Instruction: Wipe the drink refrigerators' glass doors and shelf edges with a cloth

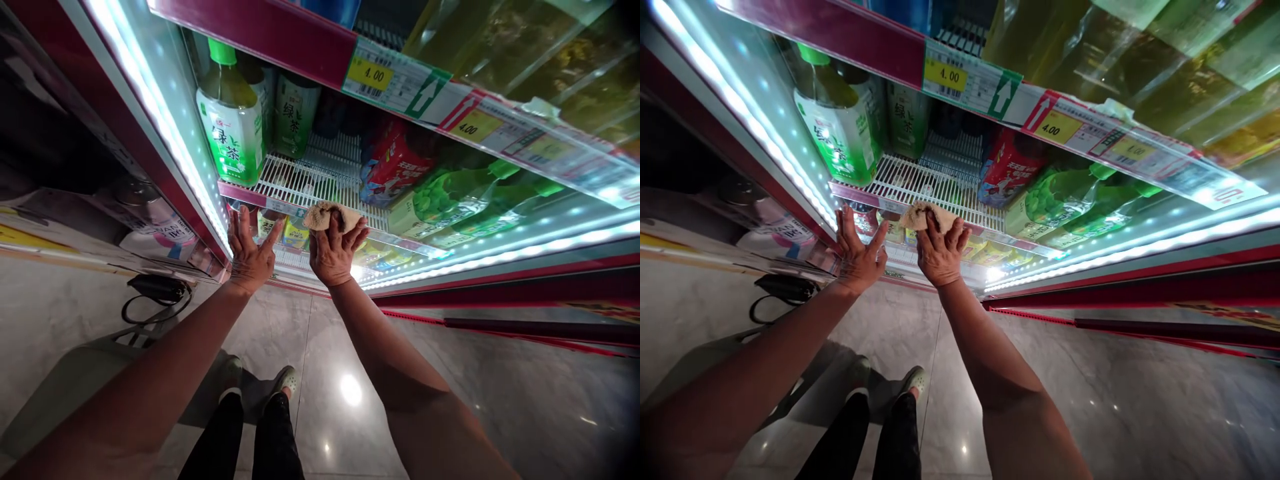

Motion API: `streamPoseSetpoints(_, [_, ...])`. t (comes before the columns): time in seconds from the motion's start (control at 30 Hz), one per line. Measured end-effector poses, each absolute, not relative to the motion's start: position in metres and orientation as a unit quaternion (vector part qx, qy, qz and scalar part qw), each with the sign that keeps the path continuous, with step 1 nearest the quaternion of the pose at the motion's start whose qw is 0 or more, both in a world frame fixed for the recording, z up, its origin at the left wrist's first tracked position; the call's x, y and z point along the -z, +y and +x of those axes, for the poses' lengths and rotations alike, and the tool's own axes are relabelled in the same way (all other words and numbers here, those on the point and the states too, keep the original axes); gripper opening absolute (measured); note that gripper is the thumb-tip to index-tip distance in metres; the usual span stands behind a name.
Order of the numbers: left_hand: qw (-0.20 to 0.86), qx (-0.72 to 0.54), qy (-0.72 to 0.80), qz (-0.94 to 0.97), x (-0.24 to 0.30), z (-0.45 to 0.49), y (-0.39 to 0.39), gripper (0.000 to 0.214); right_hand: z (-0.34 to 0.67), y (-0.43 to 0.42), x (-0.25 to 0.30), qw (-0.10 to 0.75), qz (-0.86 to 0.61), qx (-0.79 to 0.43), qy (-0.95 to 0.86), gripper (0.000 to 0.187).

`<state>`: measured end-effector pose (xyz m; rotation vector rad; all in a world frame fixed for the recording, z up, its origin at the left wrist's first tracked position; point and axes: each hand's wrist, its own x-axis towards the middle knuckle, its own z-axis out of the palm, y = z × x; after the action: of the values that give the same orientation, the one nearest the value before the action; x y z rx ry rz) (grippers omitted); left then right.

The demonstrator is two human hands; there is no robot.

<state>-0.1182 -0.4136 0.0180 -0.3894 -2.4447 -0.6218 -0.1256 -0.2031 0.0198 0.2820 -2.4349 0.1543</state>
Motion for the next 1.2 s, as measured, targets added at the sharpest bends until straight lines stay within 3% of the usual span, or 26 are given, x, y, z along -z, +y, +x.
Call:
streamPoseSetpoints(0.17, [0.283, 0.219, -0.921, -0.155, -0.020, -0.116, -0.421, 0.095, -0.126, -0.205, -0.013, 0.306, 0.175, -0.019, -0.936, 0.038])
streamPoseSetpoints(0.4, [0.303, 0.224, -0.907, -0.189, -0.016, -0.118, -0.438, 0.079, -0.141, -0.228, -0.035, 0.291, 0.229, -0.013, -0.929, 0.048])
streamPoseSetpoints(0.6, [0.269, 0.241, -0.920, -0.155, -0.025, -0.123, -0.456, 0.067, -0.142, -0.242, -0.060, 0.205, 0.297, -0.016, -0.933, 0.047])
streamPoseSetpoints(0.77, [0.298, 0.222, -0.916, -0.148, -0.031, -0.126, -0.466, 0.075, -0.153, -0.271, -0.082, 0.234, 0.270, -0.022, -0.934, 0.049])
streamPoseSetpoints(1.0, [0.312, 0.241, -0.902, -0.175, -0.032, -0.127, -0.486, 0.058, -0.153, -0.295, -0.082, 0.203, 0.324, -0.035, -0.923, 0.044])
streamPoseSetpoints(1.2, [0.303, 0.244, -0.910, -0.142, -0.031, -0.129, -0.499, 0.057, -0.163, -0.319, -0.091, 0.213, 0.318, -0.026, -0.924, 0.046])
